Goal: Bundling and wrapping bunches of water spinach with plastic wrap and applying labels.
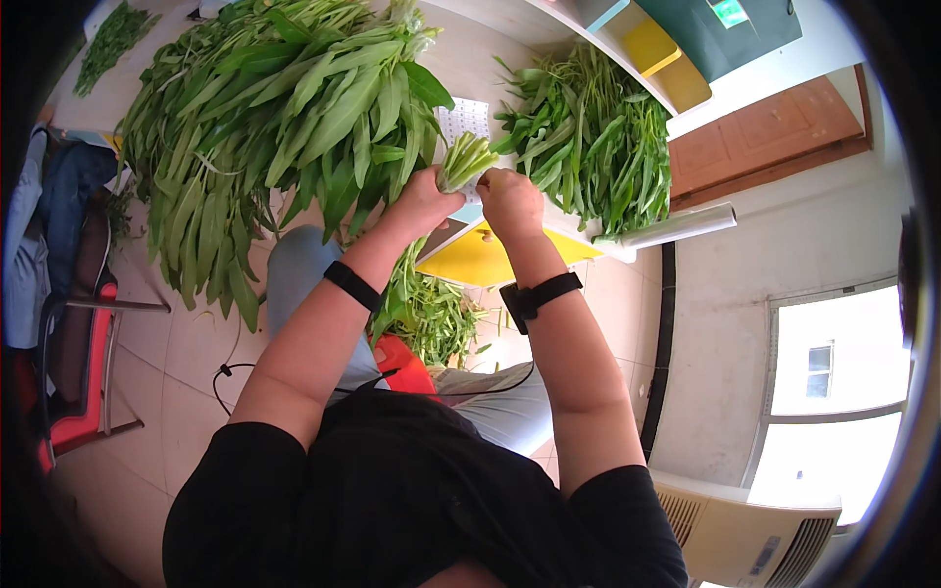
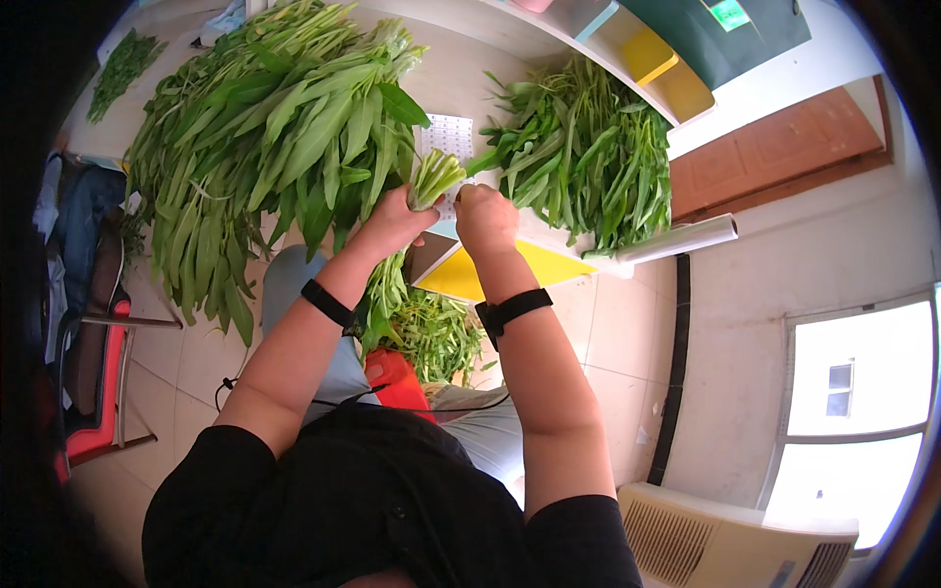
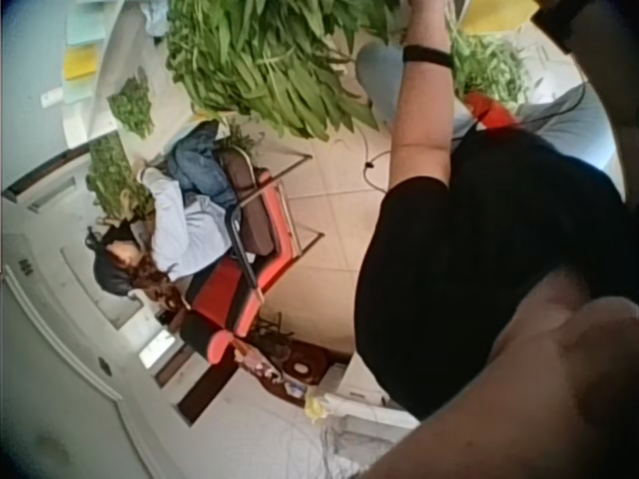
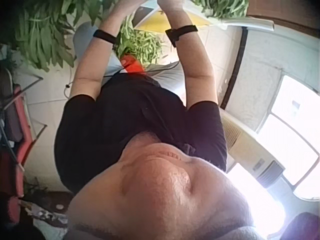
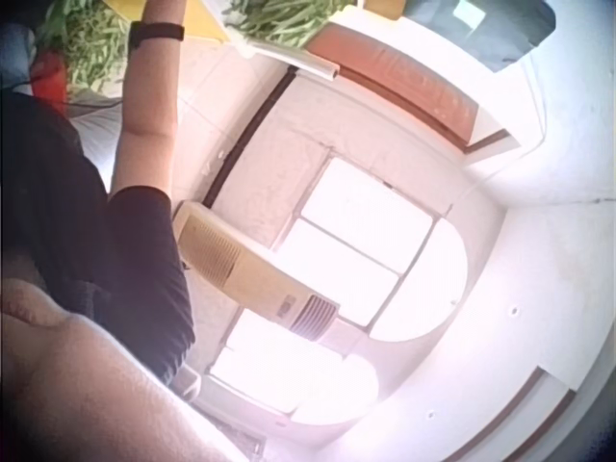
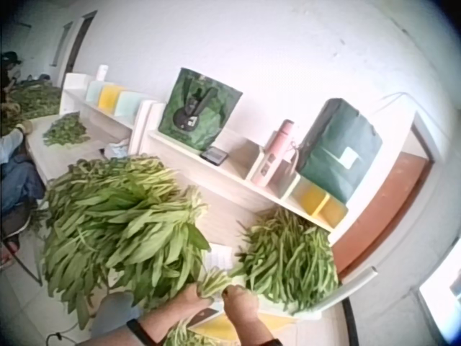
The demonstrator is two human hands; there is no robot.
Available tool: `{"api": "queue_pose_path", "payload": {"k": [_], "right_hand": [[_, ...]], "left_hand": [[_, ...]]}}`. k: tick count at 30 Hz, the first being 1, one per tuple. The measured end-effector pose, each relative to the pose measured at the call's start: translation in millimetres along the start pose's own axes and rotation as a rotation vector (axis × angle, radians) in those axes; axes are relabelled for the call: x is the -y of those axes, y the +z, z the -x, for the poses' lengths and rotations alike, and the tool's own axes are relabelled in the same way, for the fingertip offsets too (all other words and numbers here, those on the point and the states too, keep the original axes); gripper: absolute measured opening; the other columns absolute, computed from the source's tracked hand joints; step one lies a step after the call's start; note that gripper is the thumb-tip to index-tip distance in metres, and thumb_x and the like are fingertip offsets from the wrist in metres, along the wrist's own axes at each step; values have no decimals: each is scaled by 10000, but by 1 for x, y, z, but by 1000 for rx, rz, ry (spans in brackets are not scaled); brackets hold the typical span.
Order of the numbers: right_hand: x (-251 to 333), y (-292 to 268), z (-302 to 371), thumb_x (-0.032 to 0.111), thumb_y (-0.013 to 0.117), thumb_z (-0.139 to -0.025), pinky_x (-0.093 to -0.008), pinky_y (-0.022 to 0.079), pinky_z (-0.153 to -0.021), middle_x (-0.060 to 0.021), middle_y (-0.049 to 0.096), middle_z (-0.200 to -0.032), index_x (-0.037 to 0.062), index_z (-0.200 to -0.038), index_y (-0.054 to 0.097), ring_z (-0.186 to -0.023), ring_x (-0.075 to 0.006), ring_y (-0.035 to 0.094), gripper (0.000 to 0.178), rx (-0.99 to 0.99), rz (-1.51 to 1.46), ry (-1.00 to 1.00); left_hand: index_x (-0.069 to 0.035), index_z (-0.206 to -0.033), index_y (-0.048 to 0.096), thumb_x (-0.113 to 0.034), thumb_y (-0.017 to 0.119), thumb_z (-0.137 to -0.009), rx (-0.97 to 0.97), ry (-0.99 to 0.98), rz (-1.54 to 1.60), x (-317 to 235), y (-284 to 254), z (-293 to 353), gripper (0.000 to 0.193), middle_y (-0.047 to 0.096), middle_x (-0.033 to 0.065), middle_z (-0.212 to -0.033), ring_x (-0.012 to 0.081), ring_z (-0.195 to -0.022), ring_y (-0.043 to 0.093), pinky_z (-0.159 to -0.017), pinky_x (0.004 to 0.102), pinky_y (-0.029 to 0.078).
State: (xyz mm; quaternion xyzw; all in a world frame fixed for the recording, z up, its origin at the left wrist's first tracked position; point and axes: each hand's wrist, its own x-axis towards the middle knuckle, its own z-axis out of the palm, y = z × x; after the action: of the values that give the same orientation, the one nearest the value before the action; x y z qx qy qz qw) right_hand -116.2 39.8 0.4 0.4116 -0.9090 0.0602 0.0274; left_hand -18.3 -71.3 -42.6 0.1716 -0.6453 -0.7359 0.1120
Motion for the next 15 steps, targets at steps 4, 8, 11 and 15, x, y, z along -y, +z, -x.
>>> {"api": "queue_pose_path", "payload": {"k": [4, 8, 11, 15], "right_hand": [[7, 0, -3, 155, 565, -804, -398, 517, -713, -121, 652, -876, 74, -836, 636, -818, -303, 645, 112, 49, 113, 24], [13, 3, -7, 141, 566, -789, -385, 530, -697, -114, 654, -874, 81, -835, 644, -824, -283, 657, 108, 76, 216, 22], [29, -4, -8, 139, 554, -799, -377, 531, -693, -118, 652, -885, 79, -851, 646, -826, -280, 658, 122, 107, 227, 17], [22, 0, -5, 141, 550, -802, -368, 531, -688, -121, 650, -895, 84, -860, 652, -816, -280, 659, 130, 91, 244, 27]], "left_hand": [[26, -1070, 564, -123, 597, -779, 14, -9, -15, 1, -2, -2, 329, 611, 59, -957, 113, -723, 580, -507, 259, 504], [26, -1063, 570, -122, 593, -778, 8, -6, -16, 0, -1, -1, 322, 615, 57, -932, 115, -708, 580, -504, 257, 500], [21, -1023, 579, -122, 589, -777, -15, 13, -12, 0, -5, 2, 284, 614, 50, -874, 115, -670, 576, -497, 255, 495], [12, -975, 582, -124, 590, -777, -14, -8, -14, -4, 1, 1, 240, 601, 48, -818, 113, -630, 568, -488, 250, 489]]}}
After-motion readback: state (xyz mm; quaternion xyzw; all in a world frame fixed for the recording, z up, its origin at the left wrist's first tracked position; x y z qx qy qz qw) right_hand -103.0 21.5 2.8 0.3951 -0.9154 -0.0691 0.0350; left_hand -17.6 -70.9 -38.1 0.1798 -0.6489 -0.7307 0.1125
